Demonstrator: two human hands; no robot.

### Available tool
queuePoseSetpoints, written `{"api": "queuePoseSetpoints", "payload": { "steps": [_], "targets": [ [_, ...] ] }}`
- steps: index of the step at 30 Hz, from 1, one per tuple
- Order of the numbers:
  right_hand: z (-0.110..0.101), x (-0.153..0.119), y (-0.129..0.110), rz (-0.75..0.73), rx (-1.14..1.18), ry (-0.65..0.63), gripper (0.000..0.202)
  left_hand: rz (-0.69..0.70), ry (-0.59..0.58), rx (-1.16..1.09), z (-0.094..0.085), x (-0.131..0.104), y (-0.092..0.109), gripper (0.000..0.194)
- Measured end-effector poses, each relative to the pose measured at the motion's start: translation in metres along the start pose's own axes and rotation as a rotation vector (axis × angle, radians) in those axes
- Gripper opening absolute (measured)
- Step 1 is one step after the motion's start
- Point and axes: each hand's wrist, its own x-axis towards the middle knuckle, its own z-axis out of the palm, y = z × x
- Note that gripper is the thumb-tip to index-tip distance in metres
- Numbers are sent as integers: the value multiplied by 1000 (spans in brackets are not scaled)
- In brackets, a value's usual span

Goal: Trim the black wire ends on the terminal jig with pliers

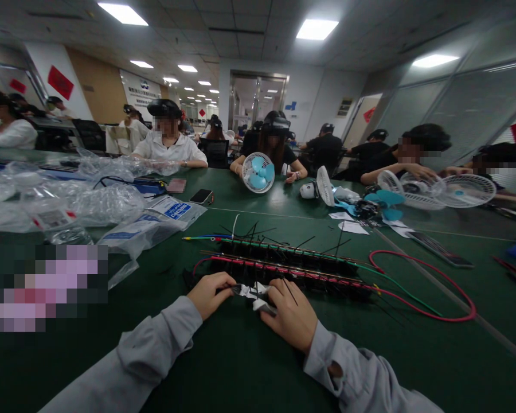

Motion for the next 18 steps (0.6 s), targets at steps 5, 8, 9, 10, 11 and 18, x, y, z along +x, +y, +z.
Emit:
{"api": "queuePoseSetpoints", "payload": {
  "steps": [5, 8, 9, 10, 11, 18],
  "targets": [
    [2, 0, -1, 15, -9, 8, 20, -3, 1, -3, 0, 0, 0, 9],
    [3, -1, -1, 29, -13, 14, 19, -10, -2, 7, 1, 0, -1, 9],
    [4, -1, -1, 33, -10, 14, 18, -11, -1, 10, 1, 0, -1, 9],
    [4, -1, -2, 38, -6, 14, 17, -11, -1, 12, 1, 0, -1, 9],
    [4, -1, -2, 41, -2, 13, 17, -11, -2, 15, 1, 0, -1, 9],
    [3, 0, -2, 48, 6, 11, 14, -10, -7, 47, 0, 0, 0, 9]
  ]
}}
